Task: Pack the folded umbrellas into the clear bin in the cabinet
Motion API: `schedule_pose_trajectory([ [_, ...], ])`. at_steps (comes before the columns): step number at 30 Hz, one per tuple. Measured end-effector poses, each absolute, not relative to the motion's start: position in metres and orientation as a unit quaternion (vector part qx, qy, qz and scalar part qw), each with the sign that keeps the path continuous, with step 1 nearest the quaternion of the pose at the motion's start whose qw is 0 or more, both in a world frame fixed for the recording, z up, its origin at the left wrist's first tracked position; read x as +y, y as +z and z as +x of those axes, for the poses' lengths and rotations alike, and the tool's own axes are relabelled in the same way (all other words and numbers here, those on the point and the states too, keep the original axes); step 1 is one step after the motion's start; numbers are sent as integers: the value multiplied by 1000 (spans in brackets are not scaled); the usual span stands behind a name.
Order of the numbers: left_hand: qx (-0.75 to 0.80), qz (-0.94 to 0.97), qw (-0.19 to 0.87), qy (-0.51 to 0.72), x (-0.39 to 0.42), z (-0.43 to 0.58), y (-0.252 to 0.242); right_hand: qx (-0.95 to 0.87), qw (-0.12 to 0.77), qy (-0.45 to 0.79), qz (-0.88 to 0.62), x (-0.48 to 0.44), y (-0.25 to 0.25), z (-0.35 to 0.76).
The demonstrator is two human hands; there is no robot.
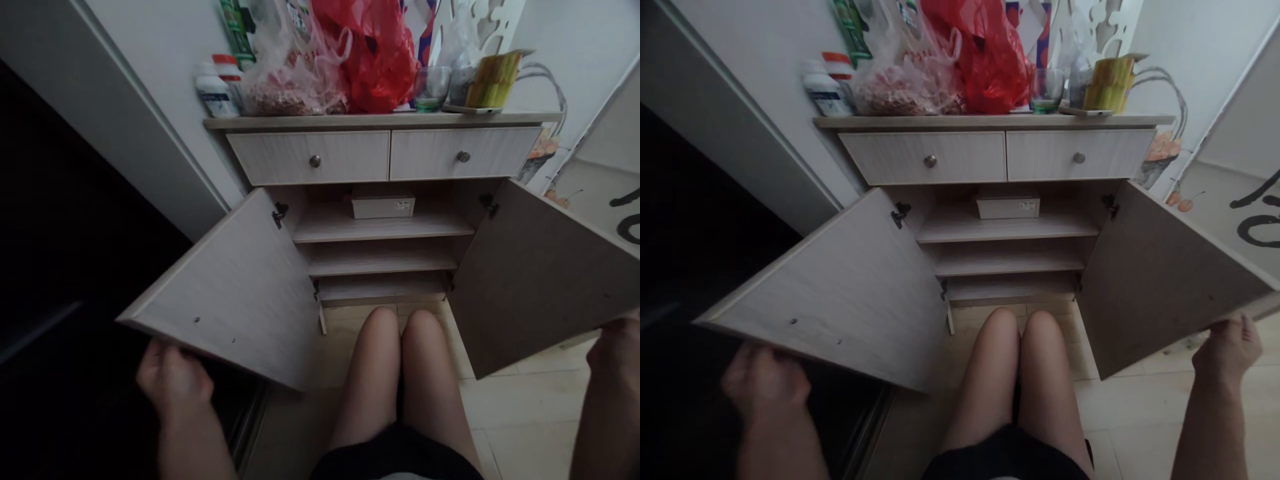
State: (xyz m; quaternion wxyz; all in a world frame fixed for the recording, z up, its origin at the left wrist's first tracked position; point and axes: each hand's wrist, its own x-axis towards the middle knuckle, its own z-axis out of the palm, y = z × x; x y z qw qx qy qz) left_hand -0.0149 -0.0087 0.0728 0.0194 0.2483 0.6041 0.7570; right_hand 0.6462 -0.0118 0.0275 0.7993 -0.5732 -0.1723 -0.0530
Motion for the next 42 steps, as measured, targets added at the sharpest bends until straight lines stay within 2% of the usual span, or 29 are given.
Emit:
schedule_pose_trajectory([
  [5,593,241,26,768,-10,32,56,-276,747,-38,-604,-20,13,617],
  [12,558,400,77,723,17,83,37,-350,694,-4,-629,-8,4,572],
  [24,463,501,206,701,97,170,34,-514,641,28,-570,45,23,488],
  [31,472,527,204,677,133,202,40,-550,620,65,-556,107,34,432],
  [42,500,581,183,616,190,230,50,-575,583,54,-571,180,41,396],
])
